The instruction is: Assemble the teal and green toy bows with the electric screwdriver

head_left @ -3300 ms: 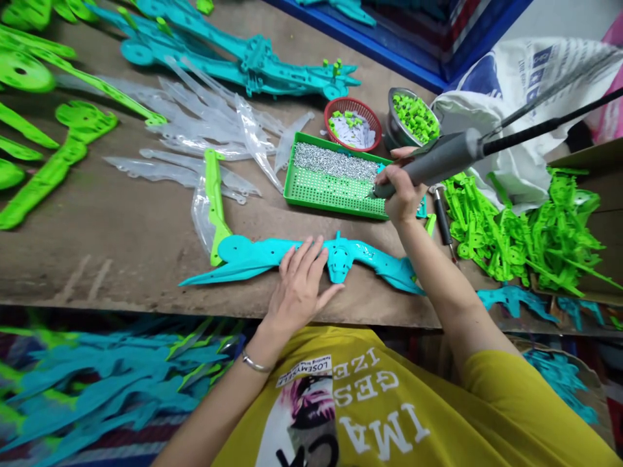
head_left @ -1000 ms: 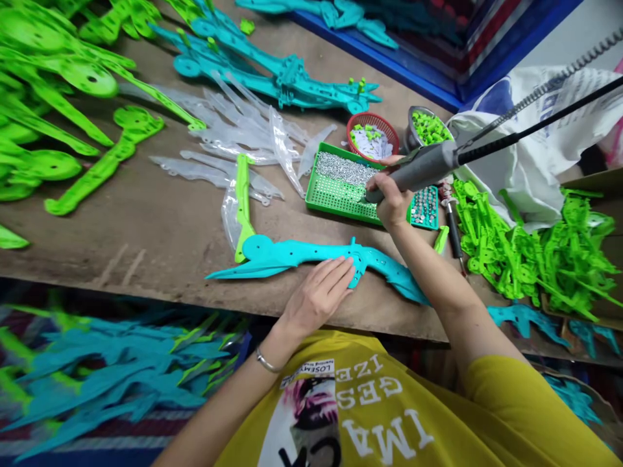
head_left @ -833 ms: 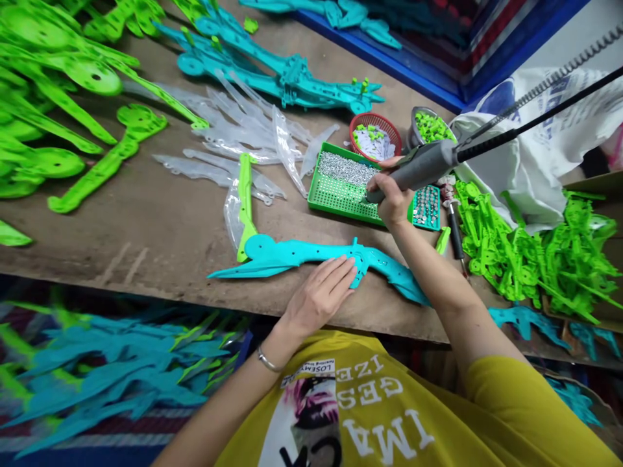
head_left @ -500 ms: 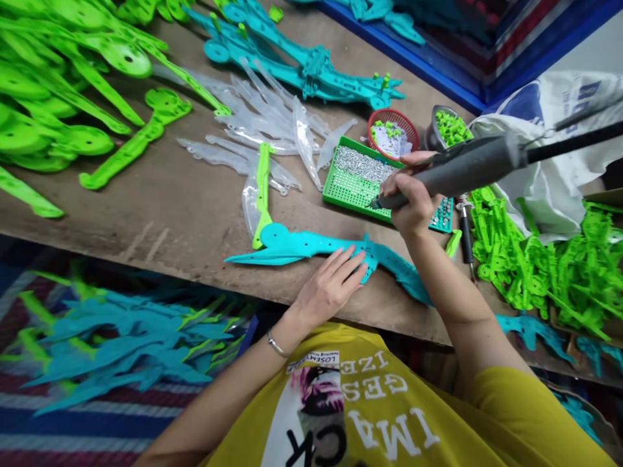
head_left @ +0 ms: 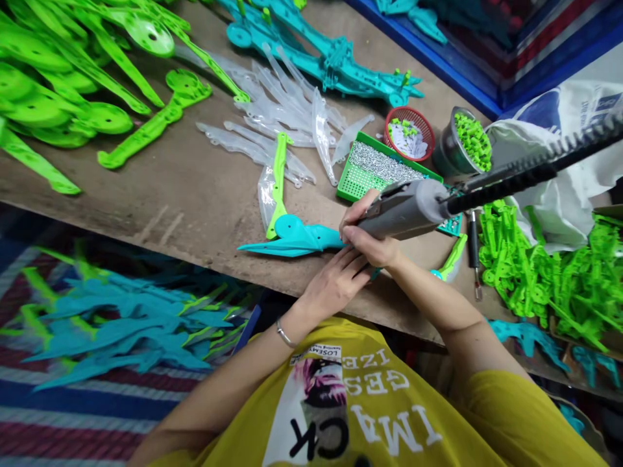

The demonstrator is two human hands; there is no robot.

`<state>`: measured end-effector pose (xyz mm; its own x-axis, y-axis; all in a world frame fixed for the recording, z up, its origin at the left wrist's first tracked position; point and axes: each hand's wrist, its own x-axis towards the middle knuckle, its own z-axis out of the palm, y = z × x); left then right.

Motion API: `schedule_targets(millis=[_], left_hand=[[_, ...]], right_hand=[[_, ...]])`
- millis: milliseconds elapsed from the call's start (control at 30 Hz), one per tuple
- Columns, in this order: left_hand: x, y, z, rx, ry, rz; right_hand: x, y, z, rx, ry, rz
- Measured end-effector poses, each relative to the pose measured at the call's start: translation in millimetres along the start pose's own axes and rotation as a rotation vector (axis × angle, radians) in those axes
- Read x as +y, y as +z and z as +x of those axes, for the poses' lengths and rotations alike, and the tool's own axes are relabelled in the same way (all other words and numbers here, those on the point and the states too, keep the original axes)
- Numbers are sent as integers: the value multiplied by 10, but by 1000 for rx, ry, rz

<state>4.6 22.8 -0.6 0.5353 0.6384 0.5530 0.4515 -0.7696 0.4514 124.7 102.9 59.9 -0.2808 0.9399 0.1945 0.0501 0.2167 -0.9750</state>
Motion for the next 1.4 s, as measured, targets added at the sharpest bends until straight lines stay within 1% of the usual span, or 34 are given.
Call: schedule_targets(millis=[167, 233, 267, 300, 400, 433, 467, 500, 567, 667, 733, 933, 1100, 1400], left_hand=[[11, -35, 33, 27, 1, 32], [5, -36, 34, 26, 15, 30], [0, -35, 30, 20, 25, 30], [-6, -32, 25, 12, 34, 30], [-24, -24, 3, -16, 49, 45], [-28, -23, -4, -18, 54, 54], [-31, -23, -8, -17, 58, 63], [-33, -24, -10, -11, 63, 68], [-31, -30, -6, 0, 73, 74], [-25, -37, 8, 12, 79, 78], [-23, -36, 14, 19, 84, 82], [-36, -11, -7, 26, 83, 67], [-38, 1, -25, 19, 77, 51], [-43, 22, -40, 29, 74, 26]], right_hand=[[-17, -23, 66, -212, -31, -6], [-48, -66, 96, -221, -43, 43], [-68, -100, 120, -181, -65, 80], [-88, -144, 153, -95, -99, 115], [-110, -318, 313, 270, -230, 122], [-92, -383, 380, 376, -263, 91], [-58, -445, 447, 452, -287, 55], [-10, -501, 509, 493, -297, 22], [110, -579, 607, 528, -298, -20], [268, -602, 680, 537, -276, -36], [316, -582, 697, 539, -256, -52], [303, -561, 722, 549, -253, -96], [329, -573, 727, 517, -266, -20], [365, -571, 728, 517, -282, -8]])
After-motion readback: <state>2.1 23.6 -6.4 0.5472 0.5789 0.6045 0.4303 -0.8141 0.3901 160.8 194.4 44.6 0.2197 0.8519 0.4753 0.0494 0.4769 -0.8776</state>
